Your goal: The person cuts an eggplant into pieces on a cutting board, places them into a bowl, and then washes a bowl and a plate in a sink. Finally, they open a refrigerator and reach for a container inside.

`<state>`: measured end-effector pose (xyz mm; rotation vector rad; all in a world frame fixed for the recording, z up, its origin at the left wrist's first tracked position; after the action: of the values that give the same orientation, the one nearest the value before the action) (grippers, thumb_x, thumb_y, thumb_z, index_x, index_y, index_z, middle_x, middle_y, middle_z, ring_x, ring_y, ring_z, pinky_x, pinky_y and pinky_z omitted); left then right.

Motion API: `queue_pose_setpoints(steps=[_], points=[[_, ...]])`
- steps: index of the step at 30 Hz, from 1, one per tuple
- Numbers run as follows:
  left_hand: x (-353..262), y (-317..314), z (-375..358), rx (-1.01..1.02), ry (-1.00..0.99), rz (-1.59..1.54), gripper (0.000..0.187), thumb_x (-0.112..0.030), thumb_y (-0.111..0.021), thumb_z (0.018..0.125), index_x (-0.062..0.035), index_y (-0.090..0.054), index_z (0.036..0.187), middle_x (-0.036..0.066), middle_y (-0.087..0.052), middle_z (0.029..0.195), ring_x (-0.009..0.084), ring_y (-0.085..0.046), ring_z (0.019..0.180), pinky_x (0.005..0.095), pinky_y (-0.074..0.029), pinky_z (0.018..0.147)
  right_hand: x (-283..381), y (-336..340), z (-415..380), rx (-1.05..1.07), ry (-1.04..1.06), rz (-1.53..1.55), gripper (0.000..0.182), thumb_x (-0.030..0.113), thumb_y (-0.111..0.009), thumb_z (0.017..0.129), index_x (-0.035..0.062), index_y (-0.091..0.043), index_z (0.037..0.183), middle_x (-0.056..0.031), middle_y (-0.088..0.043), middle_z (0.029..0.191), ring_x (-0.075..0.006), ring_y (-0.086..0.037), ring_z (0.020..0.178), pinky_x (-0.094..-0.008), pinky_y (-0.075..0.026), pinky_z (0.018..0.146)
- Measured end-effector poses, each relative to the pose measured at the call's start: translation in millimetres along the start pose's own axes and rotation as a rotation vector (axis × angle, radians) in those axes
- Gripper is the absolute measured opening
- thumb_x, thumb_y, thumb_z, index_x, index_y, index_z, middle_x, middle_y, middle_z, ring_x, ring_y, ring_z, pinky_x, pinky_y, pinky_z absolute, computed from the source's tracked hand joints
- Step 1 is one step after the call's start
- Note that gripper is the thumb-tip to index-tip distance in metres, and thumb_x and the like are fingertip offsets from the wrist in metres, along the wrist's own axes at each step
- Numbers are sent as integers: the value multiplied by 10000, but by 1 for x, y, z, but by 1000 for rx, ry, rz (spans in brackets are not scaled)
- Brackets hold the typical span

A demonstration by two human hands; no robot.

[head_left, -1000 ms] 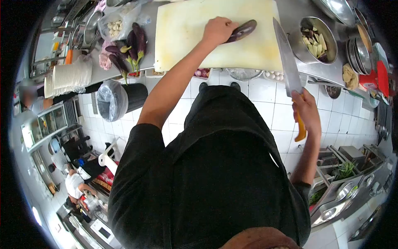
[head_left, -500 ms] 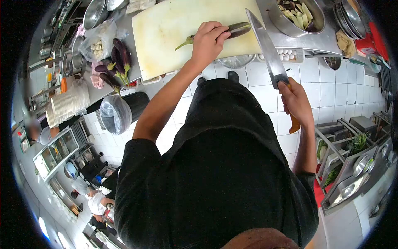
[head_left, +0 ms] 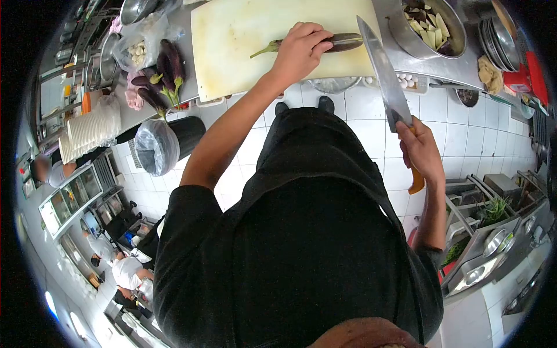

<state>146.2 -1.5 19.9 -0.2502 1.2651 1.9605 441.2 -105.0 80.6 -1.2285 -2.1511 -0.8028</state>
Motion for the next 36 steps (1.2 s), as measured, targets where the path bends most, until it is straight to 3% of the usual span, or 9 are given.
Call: queue_pose_setpoints(steps=[11,17,27,36], points=[[5,0,-3,-11,6,-49,194,-130,-729,833,-59,-733,1014,64,-661,995,269,-600,907,369,-505,796,18,-16,32,135,52,34,275,283,-521,1016,69,-485,847,27,-436,556,-63,-388,381,-242,-348,343],[7,0,-4,-16,22,-34,224,-126,-755,814,-62,-739,1027,63,-669,996,254,-611,912,355,-513,794,17,-29,43,197,84,46,270,302,-525,1013,45,-531,930,21,-448,565,-74,-417,385,-242,-361,356],[19,36,-20,-12,116,-14,209,-118,-784,785,-58,-753,983,79,-693,986,243,-653,892,328,-530,777,23,-44,59,208,89,-19,294,307,-519,1009,21,-528,940,4,-458,566,-95,-449,387,-254,-379,364],[33,32,-40,-101,121,-31,186,-98,-779,785,-57,-756,965,74,-698,964,233,-656,868,319,-535,750,27,-67,74,354,92,15,285,303,-522,1003,20,-537,975,7,-464,564,-90,-449,377,-245,-375,363]])
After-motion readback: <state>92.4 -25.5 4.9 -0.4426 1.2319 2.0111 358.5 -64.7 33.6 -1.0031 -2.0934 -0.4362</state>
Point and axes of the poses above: each hand's wrist, its own z-axis towards the middle knuckle, its own y-axis out of the back of the hand, x = y × z, the point moved 3 cm from there along z, towards the middle knuckle
